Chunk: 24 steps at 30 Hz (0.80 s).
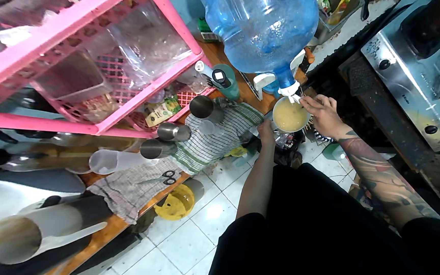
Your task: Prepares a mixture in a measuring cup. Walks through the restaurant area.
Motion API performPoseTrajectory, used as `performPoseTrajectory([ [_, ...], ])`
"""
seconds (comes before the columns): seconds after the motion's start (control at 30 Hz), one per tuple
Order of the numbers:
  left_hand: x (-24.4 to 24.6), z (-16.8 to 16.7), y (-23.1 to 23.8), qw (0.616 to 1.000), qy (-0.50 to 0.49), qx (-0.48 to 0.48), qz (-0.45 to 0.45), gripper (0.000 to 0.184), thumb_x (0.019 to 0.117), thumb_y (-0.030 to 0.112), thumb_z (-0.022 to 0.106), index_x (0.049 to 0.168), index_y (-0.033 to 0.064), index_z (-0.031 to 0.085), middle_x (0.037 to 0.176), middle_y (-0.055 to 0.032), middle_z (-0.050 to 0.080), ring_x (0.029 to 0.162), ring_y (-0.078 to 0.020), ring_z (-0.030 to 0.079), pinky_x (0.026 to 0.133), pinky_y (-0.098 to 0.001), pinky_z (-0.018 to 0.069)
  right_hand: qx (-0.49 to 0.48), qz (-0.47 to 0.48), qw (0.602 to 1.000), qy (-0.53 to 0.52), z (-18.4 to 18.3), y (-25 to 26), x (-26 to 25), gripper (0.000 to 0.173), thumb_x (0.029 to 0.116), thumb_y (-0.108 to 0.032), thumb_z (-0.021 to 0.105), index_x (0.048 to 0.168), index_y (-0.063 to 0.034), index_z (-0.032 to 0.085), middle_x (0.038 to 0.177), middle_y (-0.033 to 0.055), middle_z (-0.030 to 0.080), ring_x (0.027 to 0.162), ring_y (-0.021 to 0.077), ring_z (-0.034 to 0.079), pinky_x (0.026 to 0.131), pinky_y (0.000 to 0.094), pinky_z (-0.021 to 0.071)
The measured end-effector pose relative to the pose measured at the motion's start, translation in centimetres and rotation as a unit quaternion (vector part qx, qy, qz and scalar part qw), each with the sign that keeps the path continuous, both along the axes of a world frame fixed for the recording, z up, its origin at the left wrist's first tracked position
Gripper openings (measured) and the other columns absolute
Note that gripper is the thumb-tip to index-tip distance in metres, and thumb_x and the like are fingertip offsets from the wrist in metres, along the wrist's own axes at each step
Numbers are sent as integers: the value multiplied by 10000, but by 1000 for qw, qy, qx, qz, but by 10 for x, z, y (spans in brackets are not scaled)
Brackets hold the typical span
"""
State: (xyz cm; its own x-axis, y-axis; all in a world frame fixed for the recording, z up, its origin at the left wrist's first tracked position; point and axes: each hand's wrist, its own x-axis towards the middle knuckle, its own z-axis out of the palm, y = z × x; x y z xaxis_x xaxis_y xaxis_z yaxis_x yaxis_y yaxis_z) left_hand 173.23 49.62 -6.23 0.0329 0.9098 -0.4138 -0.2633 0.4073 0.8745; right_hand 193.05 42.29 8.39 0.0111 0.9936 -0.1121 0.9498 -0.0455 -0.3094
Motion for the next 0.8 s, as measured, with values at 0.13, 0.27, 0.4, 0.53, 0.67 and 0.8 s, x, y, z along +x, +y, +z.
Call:
performPoseTrajectory([
  [0.13,0,-3,-2,1000,9,-7,-1,234,936,145,552,712,89,585,660,-22,596,637,-136,592,618,-334,513,4,2,1000,-1,-2,0,1,684,940,51,477,1549,-260,483,1594,-101,452,1471,286,375,1138,624,263],
  [0.27,1,-4,-5,999,37,-11,-8,261,936,148,541,681,95,556,636,-11,554,617,-134,549,600,-339,484,-7,5,1000,3,-1,1,3,673,953,34,495,1557,-261,471,1604,-92,440,1479,300,365,1140,640,257],
  [0.4,1,-8,-8,999,32,-8,-4,261,938,147,534,681,103,545,627,-3,536,600,-126,534,580,-323,471,-6,14,1000,-1,-3,1,5,671,957,24,495,1564,-259,459,1610,-94,432,1482,295,359,1139,632,259],
  [0.53,2,-13,-10,1000,24,-3,4,258,936,168,543,685,109,558,639,-2,549,617,-124,547,593,-330,480,3,25,1000,-3,-5,1,8,679,947,19,523,1562,-262,462,1605,-92,437,1469,294,374,1139,631,262],
  [0.67,7,-9,-12,999,25,-14,22,268,935,152,534,671,110,555,623,3,543,597,-118,534,571,-315,460,7,39,999,-13,2,7,11,690,941,6,527,1574,-255,439,1611,-83,428,1463,289,375,1137,622,263],
  [0.8,10,-8,-16,999,14,-12,34,234,924,138,538,692,112,550,638,8,541,606,-110,528,578,-306,454,29,33,999,32,15,22,22,667,942,-28,493,1560,-277,461,1622,-105,408,1505,281,319,1147,649,227],
])
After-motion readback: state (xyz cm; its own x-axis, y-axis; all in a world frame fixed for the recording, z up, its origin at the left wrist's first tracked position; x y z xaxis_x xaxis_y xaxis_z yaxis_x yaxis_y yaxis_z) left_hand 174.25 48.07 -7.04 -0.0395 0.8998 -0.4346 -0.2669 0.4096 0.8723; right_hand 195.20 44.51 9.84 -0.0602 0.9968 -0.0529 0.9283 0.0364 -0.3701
